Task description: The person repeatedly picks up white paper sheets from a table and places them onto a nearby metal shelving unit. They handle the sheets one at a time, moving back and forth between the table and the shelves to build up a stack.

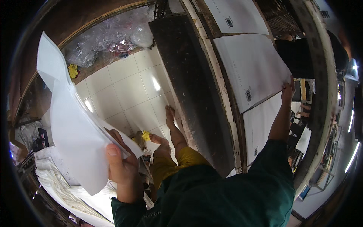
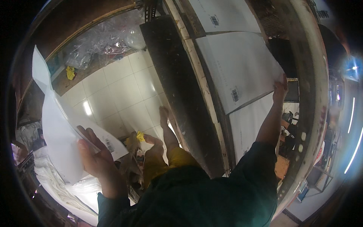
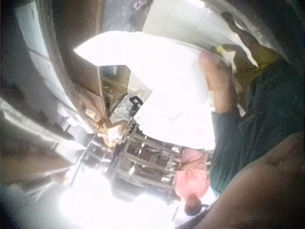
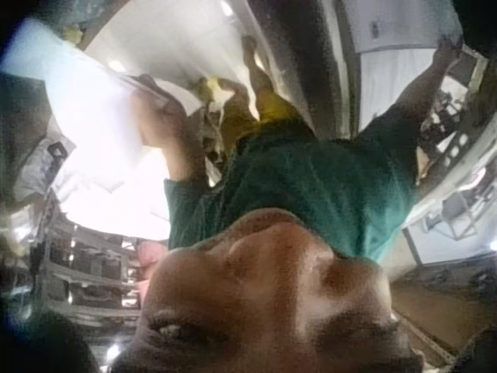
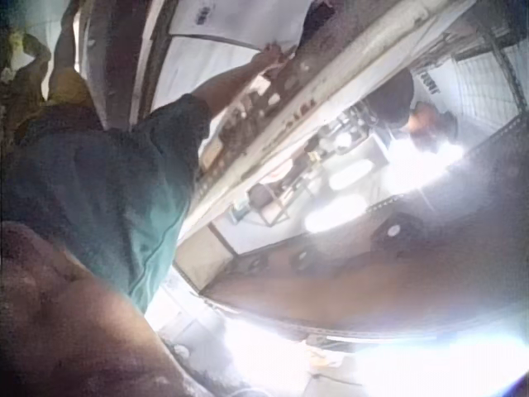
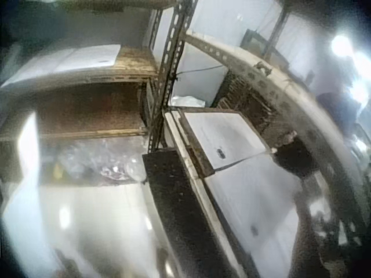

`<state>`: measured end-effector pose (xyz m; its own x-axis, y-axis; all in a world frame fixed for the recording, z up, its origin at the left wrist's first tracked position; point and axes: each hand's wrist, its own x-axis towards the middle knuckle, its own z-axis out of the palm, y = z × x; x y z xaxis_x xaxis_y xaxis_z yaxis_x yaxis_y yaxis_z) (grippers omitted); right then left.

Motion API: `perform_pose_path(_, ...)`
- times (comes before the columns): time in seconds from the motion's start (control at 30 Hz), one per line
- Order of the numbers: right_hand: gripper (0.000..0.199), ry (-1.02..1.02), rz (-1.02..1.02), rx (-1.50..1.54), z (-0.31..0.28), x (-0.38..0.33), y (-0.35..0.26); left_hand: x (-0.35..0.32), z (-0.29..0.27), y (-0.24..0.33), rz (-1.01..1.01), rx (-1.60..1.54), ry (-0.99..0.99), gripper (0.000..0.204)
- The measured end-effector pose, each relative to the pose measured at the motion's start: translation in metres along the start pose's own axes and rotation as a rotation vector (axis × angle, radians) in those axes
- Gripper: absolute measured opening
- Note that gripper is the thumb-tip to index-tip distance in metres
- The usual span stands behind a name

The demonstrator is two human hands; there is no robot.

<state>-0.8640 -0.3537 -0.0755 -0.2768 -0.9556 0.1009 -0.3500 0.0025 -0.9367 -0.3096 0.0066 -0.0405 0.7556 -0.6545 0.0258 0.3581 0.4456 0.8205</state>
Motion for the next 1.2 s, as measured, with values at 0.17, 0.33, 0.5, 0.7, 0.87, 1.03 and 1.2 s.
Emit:
perform_pose_path(0.17, 0.065, 0.016, 0.122, -0.065, -0.01, 0.02, 0.018, 0.012, 0.017, -0.009, -0.145, -0.12, 0.012, 0.038)
perform_pose_path(0.33, 0.066, 0.028, 0.048, -0.139, -0.011, 0.008, 0.021, 0.02, 0.018, -0.013, -0.066, 0.011, 0.052, 0.041)
perform_pose_path(0.5, 0.068, 0.001, 0.155, -0.068, -0.038, 0.02, 0.052, 0.026, 0.015, -0.015, -0.025, 0.074, 0.042, 0.039)
perform_pose_path(0.7, 0.068, 0.002, 0.196, -0.054, -0.047, 0.037, 0.063, 0.021, 0.004, -0.016, -0.012, 0.071, -0.008, 0.037)
perform_pose_path(0.87, 0.061, 0.334, 0.089, -0.456, -0.045, 0.041, 0.078, 0.012, 0.003, -0.007, -0.021, 0.081, 0.099, 0.038)
perform_pose_path(1.03, 0.061, -0.055, 0.185, -1.087, 0.03, -0.013, 0.047, 0.006, -0.003, 0.004, -0.028, 0.043, -0.023, 0.042)
perform_pose_path(1.2, 0.063, -0.042, 0.124, -1.126, 0.062, -0.055, 0.036, 0.001, -0.005, 0.01, -0.055, 0.022, 0.003, 0.044)
